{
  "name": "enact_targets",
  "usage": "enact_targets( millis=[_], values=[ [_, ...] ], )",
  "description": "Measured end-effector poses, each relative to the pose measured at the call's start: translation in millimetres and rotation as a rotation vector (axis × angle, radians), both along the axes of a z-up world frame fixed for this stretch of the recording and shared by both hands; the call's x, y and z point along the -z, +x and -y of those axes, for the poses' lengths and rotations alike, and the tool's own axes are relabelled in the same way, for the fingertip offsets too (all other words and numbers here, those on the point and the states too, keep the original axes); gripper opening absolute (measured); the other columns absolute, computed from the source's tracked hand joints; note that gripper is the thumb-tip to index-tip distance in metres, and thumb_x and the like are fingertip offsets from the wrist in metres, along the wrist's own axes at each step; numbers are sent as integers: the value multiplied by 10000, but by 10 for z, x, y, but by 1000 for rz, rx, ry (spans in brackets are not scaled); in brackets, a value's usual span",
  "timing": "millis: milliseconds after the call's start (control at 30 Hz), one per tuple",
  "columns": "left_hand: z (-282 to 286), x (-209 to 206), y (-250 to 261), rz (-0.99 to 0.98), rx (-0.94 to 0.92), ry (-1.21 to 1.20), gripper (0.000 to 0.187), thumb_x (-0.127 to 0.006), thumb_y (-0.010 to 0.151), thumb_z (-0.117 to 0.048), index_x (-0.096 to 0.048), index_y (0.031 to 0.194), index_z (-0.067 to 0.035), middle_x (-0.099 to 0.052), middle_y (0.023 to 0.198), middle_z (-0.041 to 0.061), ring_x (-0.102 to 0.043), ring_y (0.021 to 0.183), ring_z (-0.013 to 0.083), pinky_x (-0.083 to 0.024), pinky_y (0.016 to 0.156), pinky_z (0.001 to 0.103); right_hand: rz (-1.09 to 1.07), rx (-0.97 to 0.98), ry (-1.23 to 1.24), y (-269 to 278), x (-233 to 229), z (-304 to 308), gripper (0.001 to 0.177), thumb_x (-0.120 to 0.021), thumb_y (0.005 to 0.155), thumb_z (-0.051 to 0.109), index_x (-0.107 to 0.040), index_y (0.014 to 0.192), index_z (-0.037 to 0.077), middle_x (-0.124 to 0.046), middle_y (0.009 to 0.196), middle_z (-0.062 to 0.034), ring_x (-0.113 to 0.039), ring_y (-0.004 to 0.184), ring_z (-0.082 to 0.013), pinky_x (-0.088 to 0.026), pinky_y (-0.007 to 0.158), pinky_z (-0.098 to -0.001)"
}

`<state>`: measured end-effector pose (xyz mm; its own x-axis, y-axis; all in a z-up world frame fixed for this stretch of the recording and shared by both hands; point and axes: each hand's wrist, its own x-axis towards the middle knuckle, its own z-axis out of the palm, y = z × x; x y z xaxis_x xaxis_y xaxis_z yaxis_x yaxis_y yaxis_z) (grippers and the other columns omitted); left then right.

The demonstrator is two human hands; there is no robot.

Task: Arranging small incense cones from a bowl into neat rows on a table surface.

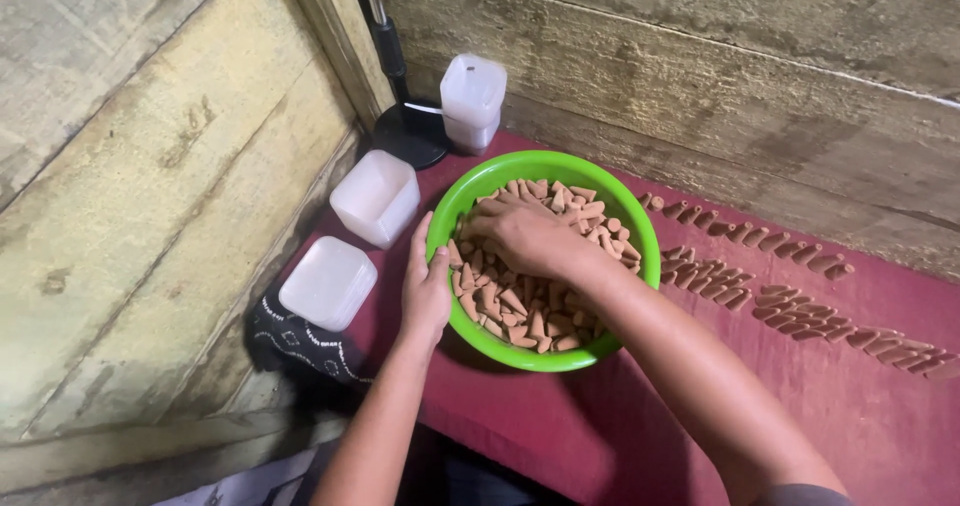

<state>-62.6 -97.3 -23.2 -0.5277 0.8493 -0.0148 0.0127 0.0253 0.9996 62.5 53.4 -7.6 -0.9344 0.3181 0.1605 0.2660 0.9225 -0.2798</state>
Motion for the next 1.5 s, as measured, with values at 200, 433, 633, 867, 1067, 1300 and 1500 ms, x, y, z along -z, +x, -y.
enact_targets(
  millis=[200, 433, 633, 867, 1067, 1300, 1500],
  values=[
    [-2, -53, -5, -11, -14, -54, 574, -410, 1040, -90, -341, 1601, -192, -421, 1580, 233, -372, 1480, 405, -268, 1218, 565, 40, 50, 52, 274, 213, -134, 165, -585, 892, 156, -697, 1012, 151, -588, 1064, -93, -607, 1027, -365, -556, 761, -512],
    [8, -76, 9, -20, -24, -58, 567, -413, 1038, -87, -353, 1594, -182, -437, 1566, 246, -376, 1474, 418, -279, 1211, 569, -51, 60, 208, 503, 331, -246, 115, -552, 962, 162, -623, 1049, 136, -543, 996, -97, -615, 985, -358, -564, 845, -463],
    [-17, 7, -40, -70, -6, -56, 568, -418, 1038, -83, -362, 1593, -191, -460, 1547, 243, -396, 1457, 429, -296, 1194, 579, -166, 336, 107, 780, 204, -355, 235, -654, 940, 265, -558, 1083, 105, -541, 1243, -143, -595, 1124, -409, -541, 812, -535],
    [-49, 112, -50, -313, -14, -50, 572, -423, 1026, -29, -384, 1578, -174, -421, 1556, 223, -387, 1448, 428, -286, 1185, 586, -197, 491, 25, 1085, 349, 180, 279, -479, 1041, 368, -514, 1044, 91, -585, 1170, -219, -568, 1154, -480, -476, 889, -601],
    [-40, 154, -54, -861, -85, 153, 538, -452, 946, 81, -572, 1433, -114, -447, 1484, 155, -431, 1404, 391, -335, 1158, 521, -221, 474, 132, 972, 31, 858, 262, -468, 1029, 351, -550, 1062, 105, -580, 1311, -193, -487, 1296, -473, -358, 1025, -618],
    [-187, -361, 318, -1062, 329, 196, 291, -529, 991, -75, -662, 1248, -41, -542, 1426, 189, -492, 1368, 447, -426, 1070, 557, -493, 247, -14, 984, 27, 1050, 235, -448, 1080, 332, -552, 1037, 126, -568, 1420, -141, -476, 1406, -442, -299, 1133, -643],
    [-622, -552, 491, -1139, 612, 244, 323, -549, 996, -175, -678, 1289, -134, -584, 1396, 144, -568, 1299, 401, -479, 980, 531, -629, 270, 84, 1402, 638, 907, 307, -444, 1043, 384, -623, 999, 139, -637, 951, -71, -661, 869, -306, -521, 755, -437]
  ],
)
